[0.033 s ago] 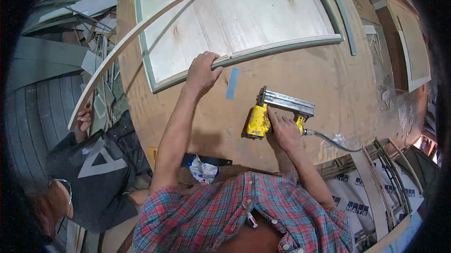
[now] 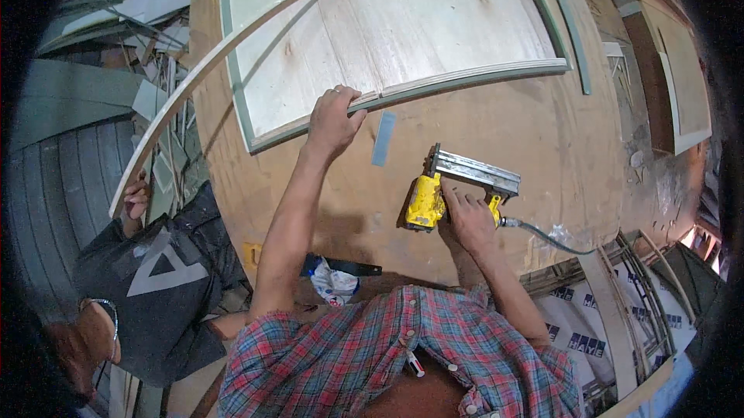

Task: The person aligns wooden strips along the border of a wooden frame by hand and secures them into place using a pneumatic nail gun.

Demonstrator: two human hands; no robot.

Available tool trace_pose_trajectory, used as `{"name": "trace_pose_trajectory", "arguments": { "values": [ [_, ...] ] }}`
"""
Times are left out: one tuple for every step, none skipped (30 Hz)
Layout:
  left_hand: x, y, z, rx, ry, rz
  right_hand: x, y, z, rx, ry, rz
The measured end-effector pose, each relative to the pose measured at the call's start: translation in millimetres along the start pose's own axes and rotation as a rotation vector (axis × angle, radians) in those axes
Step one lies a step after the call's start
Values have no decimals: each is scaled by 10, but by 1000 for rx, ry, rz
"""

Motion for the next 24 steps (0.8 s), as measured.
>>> {"name": "trace_pose_trajectory", "arguments": {
  "values": [
    [20, -4, 17, 1, -4, 18, -45, -15, 57, 8, -9, -3],
    [32, -37, 55, 22, 43, 22, -97, -36, 23, -1, -25, 9],
    [39, -65, 107, 43, 92, 26, -142, -34, -11, -10, -37, 4],
    [19, -60, 69, 57, 82, 39, -140, 0, -19, -9, -55, -11],
    [0, -94, 53, 65, 68, 64, -160, 9, -65, -31, -102, -12],
    [-9, -136, 34, 73, 56, 90, -178, 4, -55, -33, -117, 0],
    [15, -198, 36, 74, 58, 111, -189, 14, -106, -144, -178, -27],
    [30, -229, 61, 107, 94, 97, -206, 39, -141, -248, -239, -59],
    [42, -275, 82, 139, 131, 83, -261, 36, -49, -333, -202, -47],
    [43, -343, 47, 148, 134, 100, -273, 48, -59, -327, -218, -36],
    [49, -374, 24, 140, 144, 68, -292, 63, -52, -348, -197, -29],
    [57, -397, 4, 131, 154, 35, -308, 73, -44, -370, -176, -21],
    [62, -449, -32, 136, 157, 52, -305, 77, -68, -390, -184, -19],
    [70, -465, -43, 151, 183, 49, -309, 70, -99, -387, -196, -7],
    [75, -469, -43, 165, 210, 44, -308, 91, -140, -404, -209, -30],
    [74, -433, -23, 173, 213, 54, -295, 117, -147, -418, -221, -58],
    [86, -441, 48, 164, 236, 120, -316, 115, -104, -404, -200, -59],
    [78, -465, 112, 155, 259, 184, -311, 106, -118, -401, -205, -51],
    [76, -489, 95, 162, 256, 201, -270, 109, -187, -407, -233, -63],
    [72, -464, 94, 139, 267, 174, -245, 121, -243, -411, -259, -77],
    [73, -442, 83, 116, 279, 144, -255, 124, -268, -406, -270, -73],
    [89, -460, 97, 116, 286, 149, -279, 128, -227, -420, -231, -86],
    [93, -447, 70, 143, 266, 108, -294, 132, -179, -432, -189, -99],
    [99, -429, 49, 168, 249, 64, -289, 113, -167, -425, -184, -90]
  ]
}}
Point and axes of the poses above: each hand's wrist, its own x-axis away from the middle knuckle, its own z-axis out of the back of the hand, y = z × x, the point moved 10 cm from there along -x, towards the middle knuckle, and after that the axes turned 11 degrees about z, right-handed, at the moved point
